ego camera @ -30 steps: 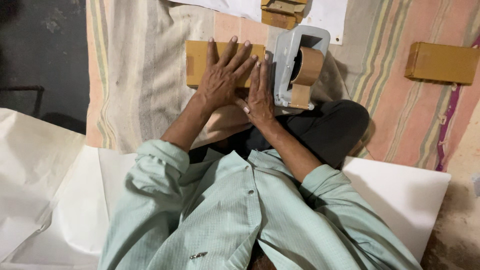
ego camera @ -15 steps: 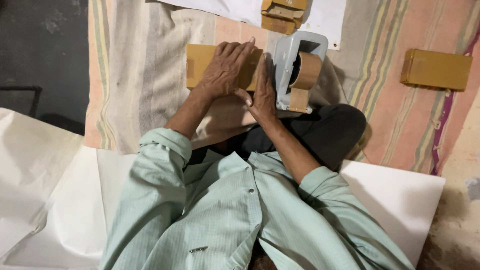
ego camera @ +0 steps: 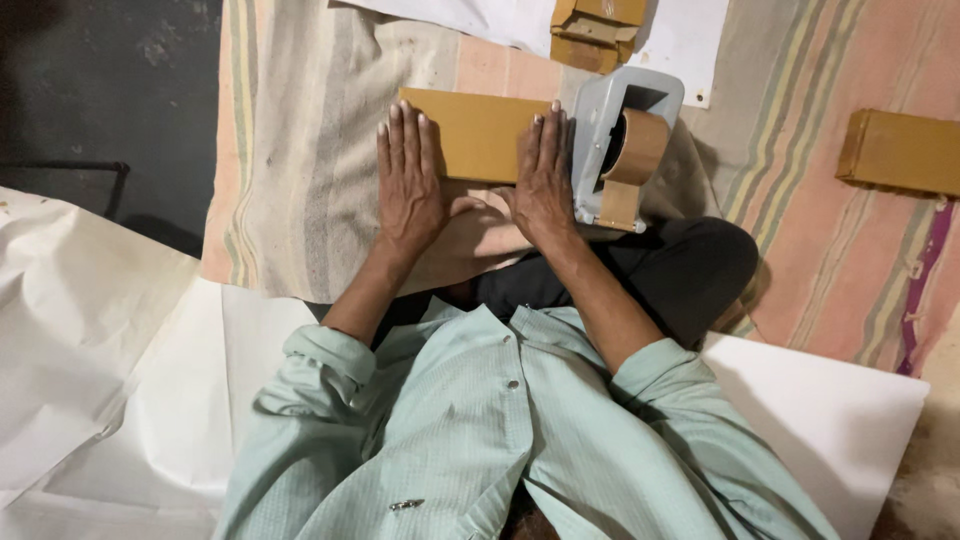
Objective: The person sits cross-legged and repeatedly tapes small cardboard boxes using a handheld tape dispenser. They fold the flaps, apply tape to seal the seams, and place the finished boxes aside on the floor.
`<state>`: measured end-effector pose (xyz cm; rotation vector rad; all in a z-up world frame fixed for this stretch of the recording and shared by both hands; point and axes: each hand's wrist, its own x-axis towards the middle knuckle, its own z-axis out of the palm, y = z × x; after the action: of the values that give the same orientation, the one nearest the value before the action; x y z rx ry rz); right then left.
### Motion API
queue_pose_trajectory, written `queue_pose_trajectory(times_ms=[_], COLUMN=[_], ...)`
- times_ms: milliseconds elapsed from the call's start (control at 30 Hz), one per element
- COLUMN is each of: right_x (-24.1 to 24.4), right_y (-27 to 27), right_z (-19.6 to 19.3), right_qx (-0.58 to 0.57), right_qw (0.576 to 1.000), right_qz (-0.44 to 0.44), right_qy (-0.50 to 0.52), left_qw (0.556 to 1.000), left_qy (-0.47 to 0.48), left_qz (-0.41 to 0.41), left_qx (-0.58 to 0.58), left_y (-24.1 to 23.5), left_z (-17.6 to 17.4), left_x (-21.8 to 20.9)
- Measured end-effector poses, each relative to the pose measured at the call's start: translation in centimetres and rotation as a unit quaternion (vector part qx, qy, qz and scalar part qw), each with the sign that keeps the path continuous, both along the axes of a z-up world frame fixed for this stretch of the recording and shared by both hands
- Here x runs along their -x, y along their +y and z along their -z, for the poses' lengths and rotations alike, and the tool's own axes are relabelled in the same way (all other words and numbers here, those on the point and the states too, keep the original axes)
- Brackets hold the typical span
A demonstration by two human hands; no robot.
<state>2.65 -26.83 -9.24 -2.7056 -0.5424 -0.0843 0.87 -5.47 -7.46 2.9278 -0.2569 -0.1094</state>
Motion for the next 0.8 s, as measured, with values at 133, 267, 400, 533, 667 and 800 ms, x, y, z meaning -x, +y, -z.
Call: queue_pose_trajectory(times_ms=[133,267,400,533,667,800], right_x=[-0.4,-1.2,-1.1,-1.3,-1.2,-1.4], right_y=[0.5,0.5,1.0,1.3,1.0,0.6], right_z=[-0.8,-1.1,-0.9,-0.7,0.1,0.9], right_qx=[0.054,0.041,0.032,0.096,0.036,0.028], right_qw=[0.998,0.997,0.997,0.992,0.998,0.999], right_qz=[-0.001,0.011,0.019,0.033,0.017,0.004], right_qy=[0.025,0.071,0.064,0.076,0.048,0.032], left_qw=[0.999,0.998,0.993,0.995,0.99,0.996], left_qy=[0.004,0.033,0.025,-0.056,-0.089,-0.037], left_qz=[0.016,0.037,0.019,0.019,-0.006,-0.012], left_qx=[0.043,0.048,0.116,0.084,0.113,0.083], left_y=[1.3,1.6,1.8,1.3,0.9,0.9], left_z=[1.0,1.2,1.1,1.5,2.2,1.8], left_x=[-2.0,-5.4,-6.8,-4.0,1.1,0.6])
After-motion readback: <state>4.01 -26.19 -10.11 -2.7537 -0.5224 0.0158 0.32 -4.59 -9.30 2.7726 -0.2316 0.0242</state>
